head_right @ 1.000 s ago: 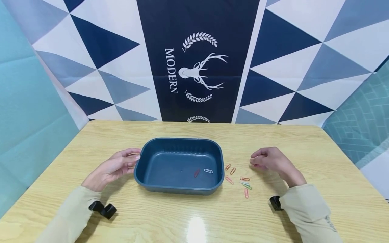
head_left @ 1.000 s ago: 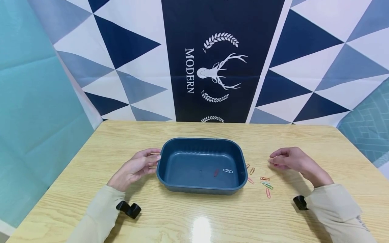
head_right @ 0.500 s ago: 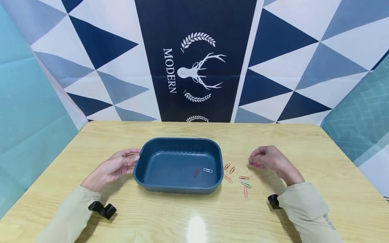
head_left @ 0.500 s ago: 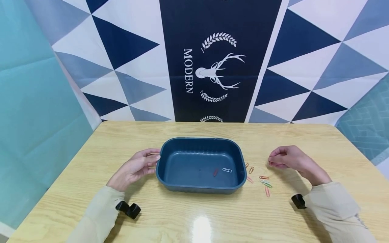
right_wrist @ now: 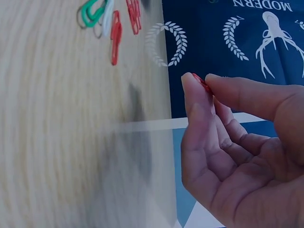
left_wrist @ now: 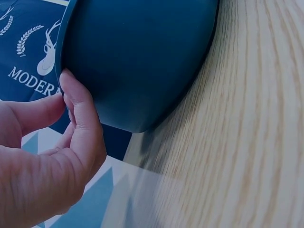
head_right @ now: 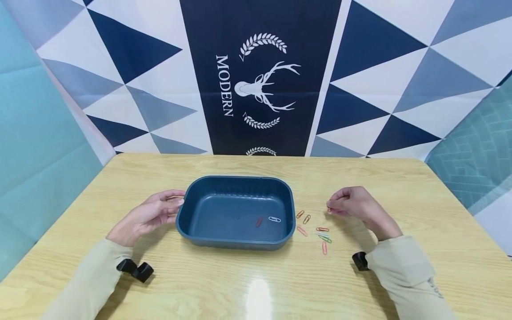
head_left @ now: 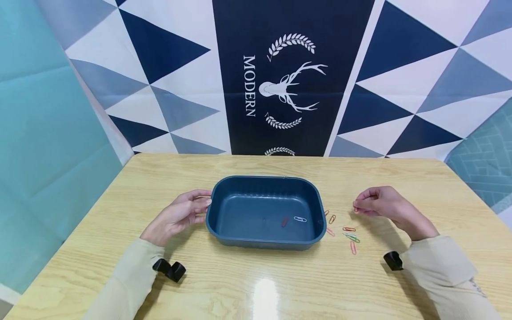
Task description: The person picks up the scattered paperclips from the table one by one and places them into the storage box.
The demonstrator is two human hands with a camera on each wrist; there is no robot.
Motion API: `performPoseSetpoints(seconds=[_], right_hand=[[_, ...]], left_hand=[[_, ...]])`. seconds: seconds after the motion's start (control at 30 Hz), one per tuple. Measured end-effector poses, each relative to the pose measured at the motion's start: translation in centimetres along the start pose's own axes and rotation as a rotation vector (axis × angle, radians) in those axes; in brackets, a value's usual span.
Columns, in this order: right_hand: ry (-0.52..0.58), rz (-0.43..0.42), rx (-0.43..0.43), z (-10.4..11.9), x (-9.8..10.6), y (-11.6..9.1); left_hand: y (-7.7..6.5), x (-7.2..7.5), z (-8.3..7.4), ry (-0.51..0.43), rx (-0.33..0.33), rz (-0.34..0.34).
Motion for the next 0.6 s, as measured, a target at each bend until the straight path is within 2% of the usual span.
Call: performPoseSetpoints(seconds=[0.4,0.6], right_hand=[[-0.067,-0.091,0.048,0.9,0.6,-0.5],[-0.036,-0.111,0.054,1.7,0.4,-0.8]], left_hand=[[-0.2,0.1,0.2,0.010,-0.007,-0.007],[-0.1,0.1,0.1,0.020,-0.005,-0.008]])
Point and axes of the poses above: each hand's wrist, its own y-axis towards the middle knuckle, its own x-axis out of the back of the hand, z = x × y, the point moved 5 cm from there along y, towards the middle knuckle, and after that the axes turned 4 degrees about -z, right-handed, at the moved point
